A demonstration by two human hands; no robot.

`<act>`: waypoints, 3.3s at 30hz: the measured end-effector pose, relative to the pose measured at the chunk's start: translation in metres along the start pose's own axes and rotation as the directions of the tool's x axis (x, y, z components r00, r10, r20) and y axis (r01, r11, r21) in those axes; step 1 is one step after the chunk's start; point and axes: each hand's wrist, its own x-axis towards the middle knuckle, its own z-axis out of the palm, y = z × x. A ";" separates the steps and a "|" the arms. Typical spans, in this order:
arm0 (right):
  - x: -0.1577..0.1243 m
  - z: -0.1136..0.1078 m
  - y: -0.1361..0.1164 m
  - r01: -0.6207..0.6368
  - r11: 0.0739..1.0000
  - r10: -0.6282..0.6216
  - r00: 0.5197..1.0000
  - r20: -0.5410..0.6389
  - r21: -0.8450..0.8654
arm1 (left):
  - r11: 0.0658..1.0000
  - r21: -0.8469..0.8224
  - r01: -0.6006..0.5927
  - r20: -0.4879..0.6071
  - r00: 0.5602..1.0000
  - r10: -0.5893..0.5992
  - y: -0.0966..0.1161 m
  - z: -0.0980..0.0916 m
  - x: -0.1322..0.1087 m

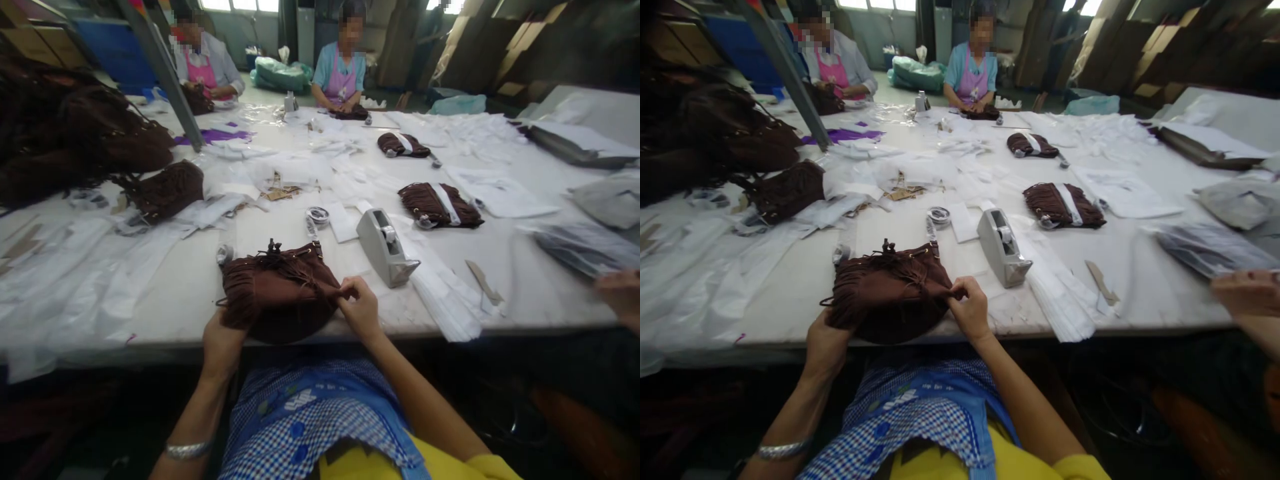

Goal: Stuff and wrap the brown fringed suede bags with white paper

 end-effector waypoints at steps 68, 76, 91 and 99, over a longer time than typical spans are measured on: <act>0.032 -0.009 0.008 0.293 0.906 -0.146 0.894 0.424 -0.306 | 0.801 0.453 -0.391 0.213 0.920 0.329 0.011 -0.003 0.011; 0.040 -0.032 0.004 0.197 0.971 -0.084 0.810 0.581 -0.133 | 0.853 0.408 -0.325 0.141 0.946 0.293 0.008 -0.008 0.011; 0.027 -0.021 0.003 0.279 0.913 -0.200 0.943 0.267 -0.299 | 0.855 0.402 -0.327 0.129 0.945 0.300 0.002 -0.016 0.023; 0.018 -0.026 0.018 0.288 0.876 -0.122 0.909 0.399 -0.387 | 0.663 0.594 -0.455 0.383 0.885 0.264 0.013 -0.044 0.013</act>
